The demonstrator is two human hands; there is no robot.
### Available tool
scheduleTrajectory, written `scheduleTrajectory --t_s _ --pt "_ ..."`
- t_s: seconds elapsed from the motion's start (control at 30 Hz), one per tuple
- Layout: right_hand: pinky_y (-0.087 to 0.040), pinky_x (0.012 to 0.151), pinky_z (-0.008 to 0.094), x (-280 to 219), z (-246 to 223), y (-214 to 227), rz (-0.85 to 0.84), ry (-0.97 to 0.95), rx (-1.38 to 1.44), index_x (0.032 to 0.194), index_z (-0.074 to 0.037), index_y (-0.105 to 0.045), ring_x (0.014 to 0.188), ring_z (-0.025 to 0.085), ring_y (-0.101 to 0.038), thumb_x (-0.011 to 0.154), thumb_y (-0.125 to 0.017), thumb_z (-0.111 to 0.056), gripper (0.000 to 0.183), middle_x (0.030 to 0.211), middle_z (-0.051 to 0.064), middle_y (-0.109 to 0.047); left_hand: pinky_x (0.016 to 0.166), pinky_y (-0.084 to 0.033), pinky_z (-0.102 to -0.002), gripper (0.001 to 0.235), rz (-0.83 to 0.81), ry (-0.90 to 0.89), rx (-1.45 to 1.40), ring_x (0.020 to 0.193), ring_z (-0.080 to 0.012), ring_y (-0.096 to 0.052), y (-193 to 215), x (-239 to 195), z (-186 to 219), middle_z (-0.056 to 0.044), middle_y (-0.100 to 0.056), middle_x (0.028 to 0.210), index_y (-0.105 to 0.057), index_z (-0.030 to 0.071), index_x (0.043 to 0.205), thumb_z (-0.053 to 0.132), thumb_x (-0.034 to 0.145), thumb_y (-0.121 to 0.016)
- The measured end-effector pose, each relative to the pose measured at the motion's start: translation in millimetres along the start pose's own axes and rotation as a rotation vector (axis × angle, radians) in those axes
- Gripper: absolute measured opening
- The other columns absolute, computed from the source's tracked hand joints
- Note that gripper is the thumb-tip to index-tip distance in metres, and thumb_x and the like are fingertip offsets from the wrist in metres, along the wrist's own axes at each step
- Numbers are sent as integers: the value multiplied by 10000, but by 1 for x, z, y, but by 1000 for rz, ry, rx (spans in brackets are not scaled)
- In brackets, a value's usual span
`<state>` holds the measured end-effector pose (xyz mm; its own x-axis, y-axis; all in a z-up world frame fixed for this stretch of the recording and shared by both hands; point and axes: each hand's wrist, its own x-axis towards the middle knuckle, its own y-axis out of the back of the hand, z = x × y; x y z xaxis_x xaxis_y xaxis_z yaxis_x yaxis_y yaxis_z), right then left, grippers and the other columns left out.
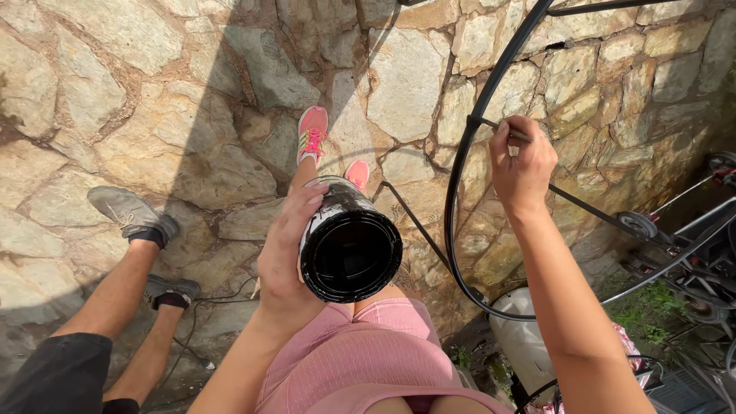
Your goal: Painting a circular metal frame with black paint using a small brush
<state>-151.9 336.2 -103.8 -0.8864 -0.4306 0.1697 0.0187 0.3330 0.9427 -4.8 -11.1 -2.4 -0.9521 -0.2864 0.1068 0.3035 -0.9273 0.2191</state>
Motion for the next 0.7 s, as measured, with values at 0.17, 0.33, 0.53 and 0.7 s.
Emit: scheduleTrajectory --t_s 0.17,0.33,0.53,0.7 --pt "-564 723 374 -8 -23 8 91 6 91 1173 0 -648 767 288 -681 1115 -543 -44 127 905 130 -688 1123 -433 -629 550 -52 -12 11 1229 -507 -644 15 19 -5 -272 -650 1308 -548 -95 1341 52 865 -782" --pt "-569 712 370 -112 -64 17 -110 -162 70 1074 -83 -684 742 293 -695 1032 -621 -118 83 863 75 -678 1121 -428 -636 559 -84 -9 -10 1243 -508 -636 17 30 -8 -268 -649 1319 -552 -89 1341 90 866 -789" --pt "-563 682 409 -106 -72 33 -191 -313 51 1026 -60 -687 737 346 -703 1033 -652 -144 92 812 110 -687 1128 -438 -621 544 -101 -19 -87 1231 -511 -639 12 41 -10 -273 -649 1303 -555 -101 1336 38 862 -781" --pt "-555 655 399 -9 -25 6 -49 -261 118 1054 -46 -652 688 326 -700 1087 -609 -76 62 755 116 -687 1124 -443 -619 540 -122 -15 -78 1239 -514 -636 15 44 -10 -277 -648 1308 -558 -99 1331 45 857 -775"
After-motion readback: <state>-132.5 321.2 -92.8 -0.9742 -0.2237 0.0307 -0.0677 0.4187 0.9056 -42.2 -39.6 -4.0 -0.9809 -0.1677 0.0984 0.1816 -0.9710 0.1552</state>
